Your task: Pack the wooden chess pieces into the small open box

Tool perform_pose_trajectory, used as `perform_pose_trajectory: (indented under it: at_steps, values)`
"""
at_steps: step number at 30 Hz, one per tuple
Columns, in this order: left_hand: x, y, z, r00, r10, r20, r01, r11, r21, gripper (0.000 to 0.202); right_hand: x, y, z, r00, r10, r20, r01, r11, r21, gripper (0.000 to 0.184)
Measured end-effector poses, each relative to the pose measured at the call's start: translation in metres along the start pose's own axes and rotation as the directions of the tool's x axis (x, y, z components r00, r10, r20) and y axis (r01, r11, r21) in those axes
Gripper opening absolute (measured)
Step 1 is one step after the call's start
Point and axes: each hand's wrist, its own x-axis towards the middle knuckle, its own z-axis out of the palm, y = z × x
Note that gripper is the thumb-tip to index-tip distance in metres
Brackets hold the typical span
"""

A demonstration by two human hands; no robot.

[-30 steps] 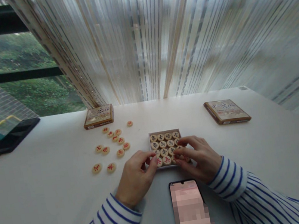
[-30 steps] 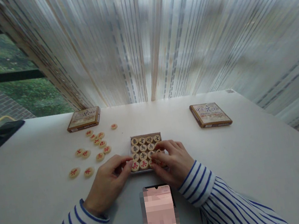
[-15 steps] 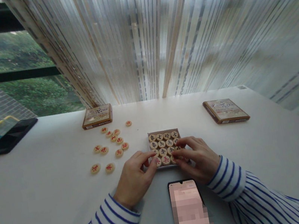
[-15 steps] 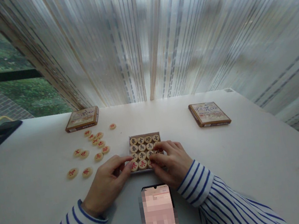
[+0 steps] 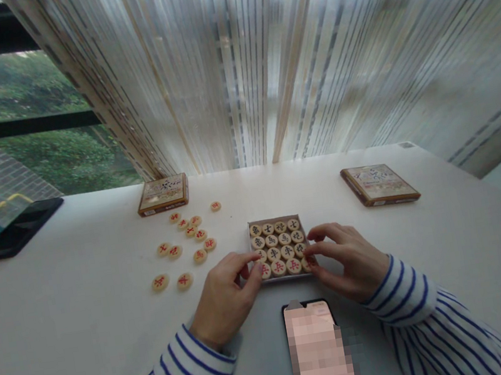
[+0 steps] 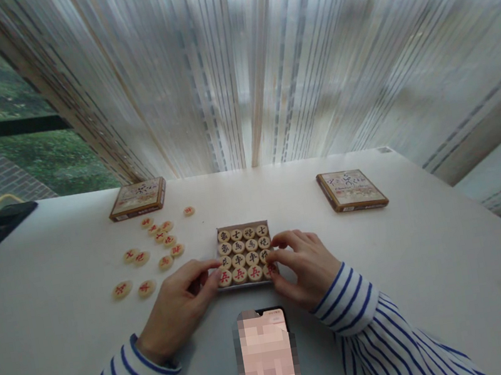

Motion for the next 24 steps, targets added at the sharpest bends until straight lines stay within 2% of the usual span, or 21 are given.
perform_pose_trajectory:
  at_steps: [11,14,19,24]
  values:
    - [0.000,-0.001,0.000,1.000,0.011,-0.020,-0.011,1.000,0.003,0.022,0.000,0.000,0.000,1.000,0.008,-0.008,-0.008,1.000,-0.014,0.015]
    - [0.001,0.000,-0.002,0.999,0.010,-0.045,-0.009,1.000,0.011,0.021,0.002,0.001,-0.004,0.997,-0.004,-0.071,0.004,1.000,-0.002,0.016]
    - [0.002,0.003,-0.004,0.987,0.062,-0.148,-0.058,0.998,0.028,0.018,0.006,0.002,-0.009,0.973,0.013,-0.231,-0.006,0.999,0.032,0.007]
    - [0.001,0.003,-0.004,0.966,0.121,-0.229,-0.119,0.993,0.022,0.015,0.008,0.002,-0.008,0.959,0.040,-0.281,-0.028,0.998,0.047,0.007]
